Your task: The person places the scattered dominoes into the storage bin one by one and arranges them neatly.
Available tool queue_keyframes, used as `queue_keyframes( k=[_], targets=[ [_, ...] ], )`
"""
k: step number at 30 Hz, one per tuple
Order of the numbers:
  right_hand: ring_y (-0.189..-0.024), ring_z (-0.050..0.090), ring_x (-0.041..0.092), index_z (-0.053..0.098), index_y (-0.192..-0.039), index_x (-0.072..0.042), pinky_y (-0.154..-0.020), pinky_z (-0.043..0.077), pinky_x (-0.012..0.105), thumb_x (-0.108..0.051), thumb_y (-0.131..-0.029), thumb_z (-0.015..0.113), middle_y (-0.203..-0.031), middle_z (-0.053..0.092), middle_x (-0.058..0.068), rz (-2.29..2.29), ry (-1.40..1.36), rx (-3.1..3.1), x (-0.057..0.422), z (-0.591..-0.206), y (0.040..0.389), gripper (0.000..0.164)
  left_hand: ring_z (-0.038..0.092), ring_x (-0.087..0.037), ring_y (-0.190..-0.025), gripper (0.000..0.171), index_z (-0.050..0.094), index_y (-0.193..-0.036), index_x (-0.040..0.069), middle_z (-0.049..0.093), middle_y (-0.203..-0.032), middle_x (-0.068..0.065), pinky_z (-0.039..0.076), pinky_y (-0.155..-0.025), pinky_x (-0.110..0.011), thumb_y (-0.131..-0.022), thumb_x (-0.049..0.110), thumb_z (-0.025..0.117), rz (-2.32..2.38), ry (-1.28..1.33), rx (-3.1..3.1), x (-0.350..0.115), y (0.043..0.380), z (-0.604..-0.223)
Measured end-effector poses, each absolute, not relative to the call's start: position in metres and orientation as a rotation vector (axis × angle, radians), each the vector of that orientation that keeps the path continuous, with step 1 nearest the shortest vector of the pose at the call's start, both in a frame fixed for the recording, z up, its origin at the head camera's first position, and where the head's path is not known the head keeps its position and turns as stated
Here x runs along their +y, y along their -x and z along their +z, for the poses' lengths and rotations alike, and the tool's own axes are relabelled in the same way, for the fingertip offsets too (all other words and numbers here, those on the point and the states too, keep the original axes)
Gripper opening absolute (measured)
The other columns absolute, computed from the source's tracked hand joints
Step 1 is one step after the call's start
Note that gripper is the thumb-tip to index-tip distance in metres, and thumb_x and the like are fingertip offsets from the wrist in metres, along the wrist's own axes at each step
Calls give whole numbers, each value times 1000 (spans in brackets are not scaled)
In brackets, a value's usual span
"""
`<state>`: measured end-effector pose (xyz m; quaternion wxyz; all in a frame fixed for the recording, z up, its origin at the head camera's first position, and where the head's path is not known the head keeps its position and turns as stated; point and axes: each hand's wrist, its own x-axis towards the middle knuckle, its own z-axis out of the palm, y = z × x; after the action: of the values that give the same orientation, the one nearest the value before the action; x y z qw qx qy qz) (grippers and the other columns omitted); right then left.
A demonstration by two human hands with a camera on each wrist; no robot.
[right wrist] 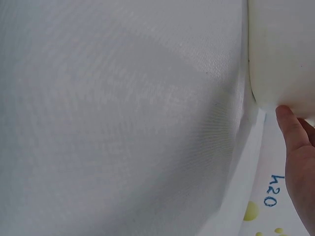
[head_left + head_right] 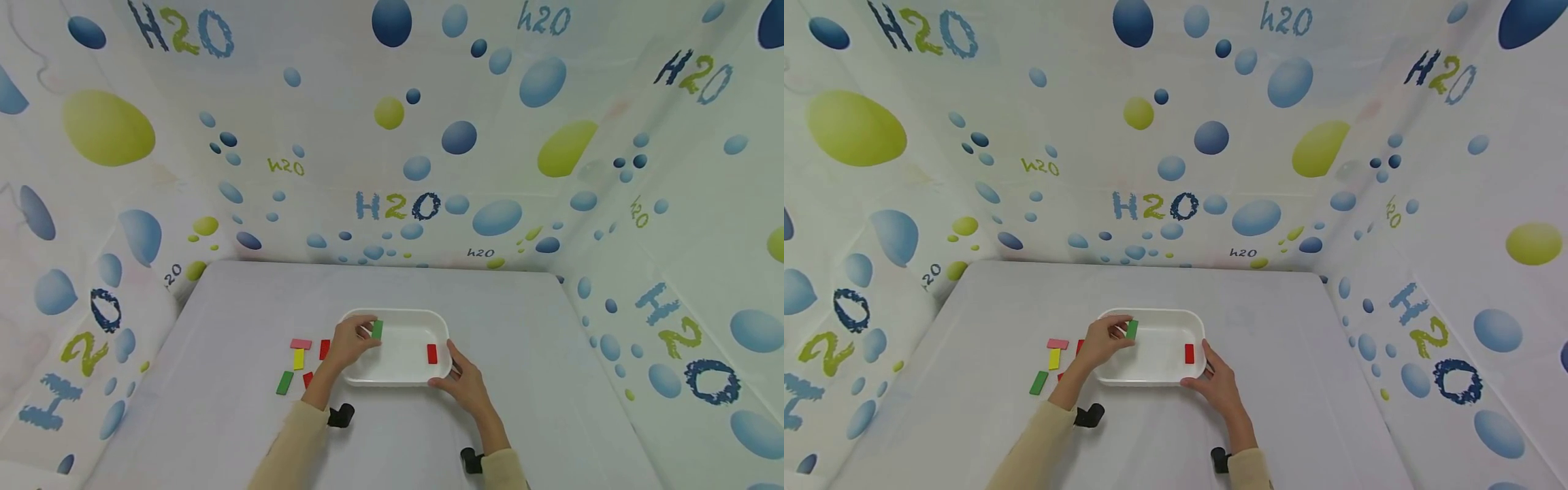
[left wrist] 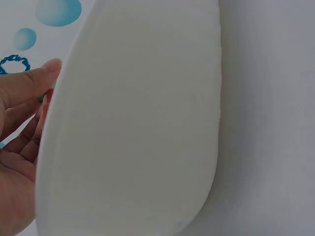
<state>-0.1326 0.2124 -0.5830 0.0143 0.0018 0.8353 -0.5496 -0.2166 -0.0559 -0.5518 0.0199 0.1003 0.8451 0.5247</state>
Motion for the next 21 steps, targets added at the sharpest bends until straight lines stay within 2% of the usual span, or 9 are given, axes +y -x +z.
queue_keyframes(
  k=[12,21],
  targets=[
    [-139,40,37,30,-152,-4,-99,45,34,-21,-71,86,-156,32,19,-1722,31,2603,215,-587,135,101,63,-18,-80,48,66,-120,-1,67,-96,-14,52,-66,-26,-74,-1,79,1636,-365,2529,-21,217,-564],
    [-139,40,36,30,-152,-6,-100,45,34,-24,-70,87,-156,32,17,-1723,20,2588,214,-586,134,101,61,-16,-79,47,65,-121,-3,66,-96,-14,49,-65,-23,-75,-3,77,1626,-374,2497,-2,216,-569]
  ],
)
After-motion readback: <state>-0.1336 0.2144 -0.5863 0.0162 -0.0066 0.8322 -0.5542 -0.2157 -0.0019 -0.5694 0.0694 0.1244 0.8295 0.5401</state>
